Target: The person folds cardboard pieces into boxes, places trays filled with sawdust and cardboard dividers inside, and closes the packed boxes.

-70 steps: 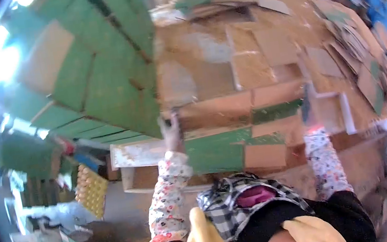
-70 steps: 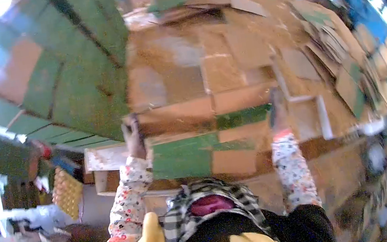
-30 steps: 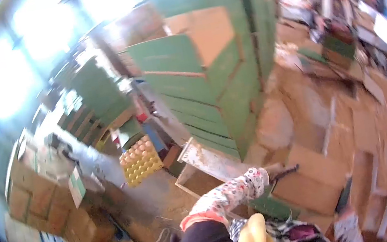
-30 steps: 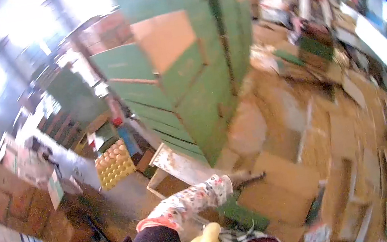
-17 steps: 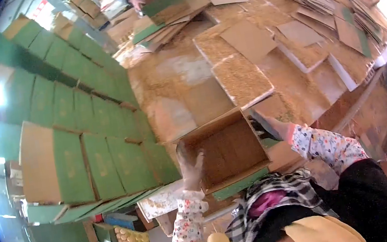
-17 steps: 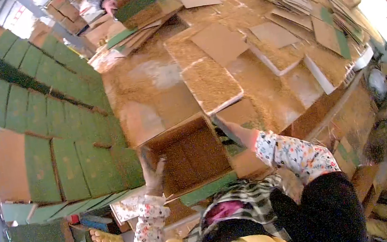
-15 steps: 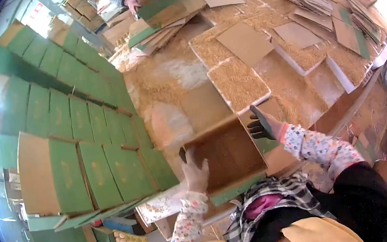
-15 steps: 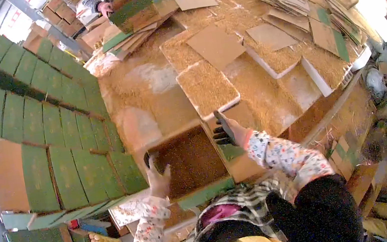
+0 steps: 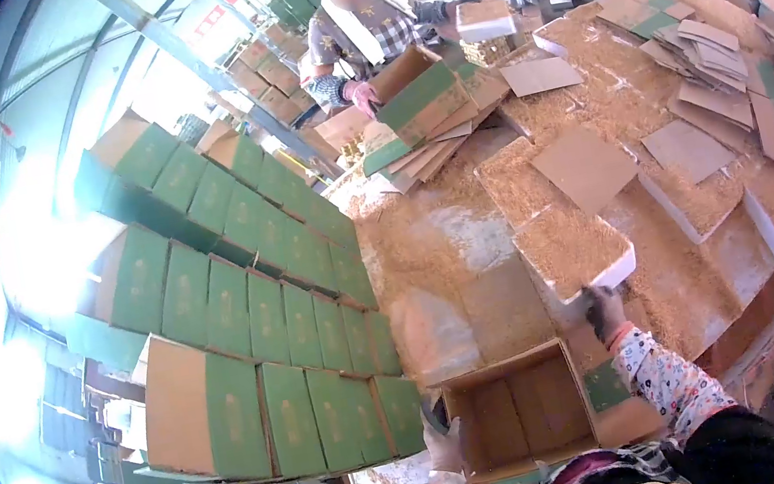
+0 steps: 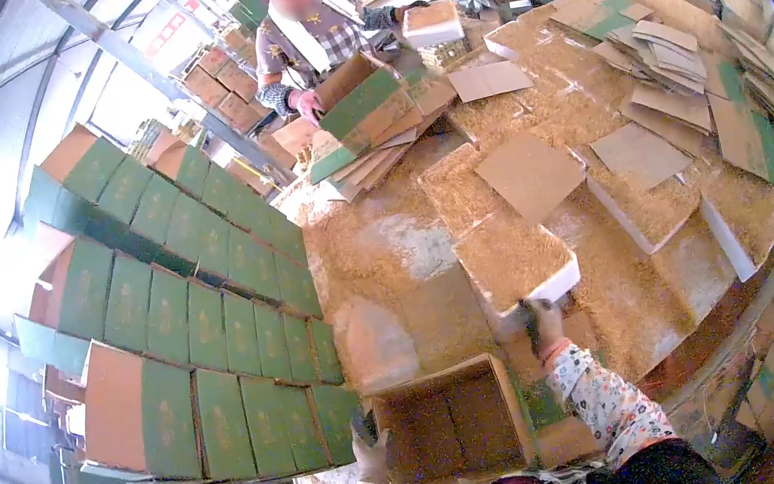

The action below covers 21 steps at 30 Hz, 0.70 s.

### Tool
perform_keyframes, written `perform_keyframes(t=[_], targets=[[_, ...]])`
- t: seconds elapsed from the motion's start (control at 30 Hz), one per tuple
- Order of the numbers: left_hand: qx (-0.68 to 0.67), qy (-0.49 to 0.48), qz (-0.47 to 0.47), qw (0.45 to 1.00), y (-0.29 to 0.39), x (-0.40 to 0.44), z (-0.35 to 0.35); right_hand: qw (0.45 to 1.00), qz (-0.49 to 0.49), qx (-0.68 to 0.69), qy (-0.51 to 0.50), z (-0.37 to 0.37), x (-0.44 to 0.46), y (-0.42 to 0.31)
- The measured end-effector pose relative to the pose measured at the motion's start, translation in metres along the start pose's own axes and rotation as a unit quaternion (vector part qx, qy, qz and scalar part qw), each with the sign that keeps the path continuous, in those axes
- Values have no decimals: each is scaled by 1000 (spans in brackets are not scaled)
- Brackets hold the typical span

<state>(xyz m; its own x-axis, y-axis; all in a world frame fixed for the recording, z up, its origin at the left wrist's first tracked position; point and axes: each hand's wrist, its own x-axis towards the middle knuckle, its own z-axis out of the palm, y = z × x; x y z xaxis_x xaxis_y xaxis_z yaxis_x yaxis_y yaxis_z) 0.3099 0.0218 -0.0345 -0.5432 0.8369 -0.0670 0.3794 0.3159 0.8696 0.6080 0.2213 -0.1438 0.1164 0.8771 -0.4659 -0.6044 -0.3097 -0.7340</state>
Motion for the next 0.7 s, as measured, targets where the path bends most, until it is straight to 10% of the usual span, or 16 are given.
perform_keyframes(t=[0.17,0.27,0.4,0.57,0.7], targets=[[-167,32,-42,984,-64,15,0,958,-246,15,149,-37,34,-47],[-189,12,-92,978,-3,-4,-3,939,-333,-75,32,-102,138,-4],[-280,23,-150,948,7,0,-5,964,77,180,-179,-87,50,-84],[-500,-114,-107,852,-23,26,25,946,140,135,-259,-79,-68,-157],[-466,-118,-69,874,58,27,87,963,123,-22,-237,-69,-111,-214]])
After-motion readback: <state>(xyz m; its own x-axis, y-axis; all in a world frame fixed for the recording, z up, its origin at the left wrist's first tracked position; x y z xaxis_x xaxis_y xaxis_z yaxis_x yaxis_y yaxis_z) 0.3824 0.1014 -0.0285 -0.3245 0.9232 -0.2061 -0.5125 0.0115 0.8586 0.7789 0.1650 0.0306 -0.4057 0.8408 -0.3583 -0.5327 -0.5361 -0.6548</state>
